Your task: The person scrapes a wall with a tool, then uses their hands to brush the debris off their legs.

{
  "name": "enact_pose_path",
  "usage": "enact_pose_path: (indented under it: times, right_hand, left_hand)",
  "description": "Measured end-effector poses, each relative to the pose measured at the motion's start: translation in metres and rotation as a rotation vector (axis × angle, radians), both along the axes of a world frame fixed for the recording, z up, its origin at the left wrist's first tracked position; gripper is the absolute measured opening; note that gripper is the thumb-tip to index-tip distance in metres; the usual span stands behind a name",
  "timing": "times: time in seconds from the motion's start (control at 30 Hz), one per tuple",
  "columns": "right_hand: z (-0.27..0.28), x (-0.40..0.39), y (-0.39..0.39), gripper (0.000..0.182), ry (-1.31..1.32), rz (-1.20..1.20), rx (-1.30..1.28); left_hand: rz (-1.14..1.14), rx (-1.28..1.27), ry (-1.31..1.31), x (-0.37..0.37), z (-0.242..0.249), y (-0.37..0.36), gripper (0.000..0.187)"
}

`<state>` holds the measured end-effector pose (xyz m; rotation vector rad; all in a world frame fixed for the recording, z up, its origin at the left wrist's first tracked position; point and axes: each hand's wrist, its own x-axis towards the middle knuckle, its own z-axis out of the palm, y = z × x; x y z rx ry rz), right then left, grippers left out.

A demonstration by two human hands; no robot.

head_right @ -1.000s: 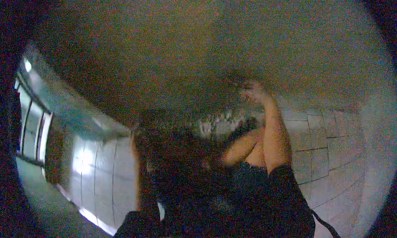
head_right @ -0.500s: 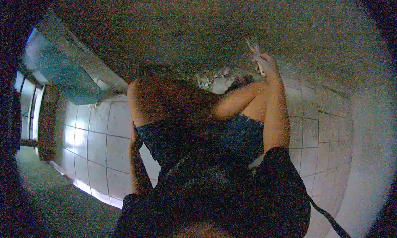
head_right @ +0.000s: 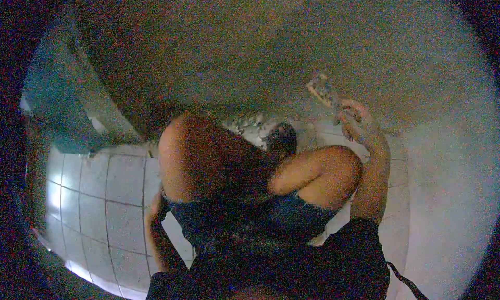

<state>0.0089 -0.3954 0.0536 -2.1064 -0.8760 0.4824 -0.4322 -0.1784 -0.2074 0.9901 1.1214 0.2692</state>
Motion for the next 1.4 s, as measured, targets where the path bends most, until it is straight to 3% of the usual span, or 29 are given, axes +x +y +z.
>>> enact_pose_path:
  times: [0.03, 0.07, 0.13, 0.27, 0.33, 0.4, 0.47, 0.53, 0.57, 0.63, 0.77, 0.8, 0.87, 0.93, 1.07, 1.13, 1.2, 1.3, 1.33, 1.4]
  right_hand:
    - [0.006, -0.001, -0.002, 0.028, -0.057, 0.055, -0.037]
    - [0.012, -0.003, -0.002, 0.028, -0.07, 0.046, -0.042]
    - [0.016, -0.009, 0.001, 0.023, -0.068, 0.174, -0.086]
    - [-0.003, -0.025, 0.037, 0.015, -0.008, 0.116, -0.126]
    - [-0.03, -0.01, 0.045, 0.009, -0.167, 0.307, -0.196]
    - [-0.035, -0.004, 0.041, 0.007, -0.217, 0.244, -0.232]
    - [-0.04, -0.001, 0.026, 0.004, -0.262, 0.172, -0.281]
    - [-0.046, 0.001, 0.011, 0.002, -0.075, 0.015, -0.21]
    - [-0.045, 0.001, 0.007, 0.002, -0.071, 0.001, -0.207]
    - [-0.047, -0.003, -0.005, 0.028, 0.089, -0.043, -0.234]
    - [-0.059, 0.006, -0.022, 0.028, 0.004, -0.079, -0.153]
    - [-0.07, 0.011, -0.023, 0.019, -0.042, -0.109, -0.087]
    - [-0.072, 0.01, -0.022, 0.01, -0.093, -0.139, 0.004]
    - [-0.056, 0.006, -0.015, 0.021, -0.016, -0.1, -0.18]
    - [-0.085, 0.018, -0.04, 0.031, 0.015, -0.17, -0.076]
    - [-0.117, 0.042, -0.06, 0.033, -0.317, -0.14, 0.07]
    - [-0.128, 0.043, -0.056, 0.038, -0.284, -0.16, 0.202]
    - [-0.104, 0.007, -0.03, 0.049, -0.138, -0.17, 0.401]
    - [-0.088, -0.008, -0.015, 0.055, -0.035, -0.16, 0.473]
    - [-0.075, -0.02, 0.012, 0.061, 0.096, -0.193, 0.511]
  left_hand:
    - [-0.054, 0.0, -0.129, -0.005, -0.042, 0.013, 0.066]
    - [-0.063, -0.005, -0.142, 0.001, -0.036, 0.019, 0.066]
    - [-0.137, 0.021, -0.166, 0.009, -0.003, 0.031, 0.067]
    - [-0.116, 0.179, -0.174, 0.033, 0.055, 0.048, 0.065]
    - [-0.094, 0.247, -0.279, 0.037, 0.071, 0.055, 0.063]
    - [-0.087, 0.205, -0.421, 0.041, 0.064, 0.065, 0.058]
    - [-0.114, 0.329, -0.523, 0.051, 0.063, 0.07, 0.054]
    - [-0.131, 0.323, -0.516, 0.065, 0.062, 0.069, 0.053]
    - [-0.19, 0.447, -0.438, 0.075, 0.063, 0.067, 0.055]
    - [-0.28, 0.62, -0.247, 0.087, 0.064, 0.06, 0.06]
    - [-0.318, 0.778, -0.137, 0.094, 0.07, 0.053, 0.052]
    - [-0.33, 0.794, -0.138, 0.091, 0.074, 0.05, 0.052]
    - [-0.276, 0.59, -0.149, 0.085, 0.085, 0.046, 0.05]
    - [-0.217, 0.607, -0.285, 0.075, 0.078, 0.04, 0.048]
    - [-0.239, 0.639, -0.164, 0.08, 0.096, 0.025, 0.045]
    - [-0.201, 0.603, -0.248, 0.087, 0.098, 0.019, 0.04]
    - [-0.158, 0.579, -0.218, 0.101, 0.108, 0.013, 0.035]
    - [-0.256, 0.933, -0.238, 0.129, 0.136, 0.007, 0.035]
    - [-0.263, 0.934, -0.221, 0.14, 0.154, 0.003, 0.035]
    - [-0.453, 1.263, -0.256, 0.163, 0.183, -0.001, 0.037]
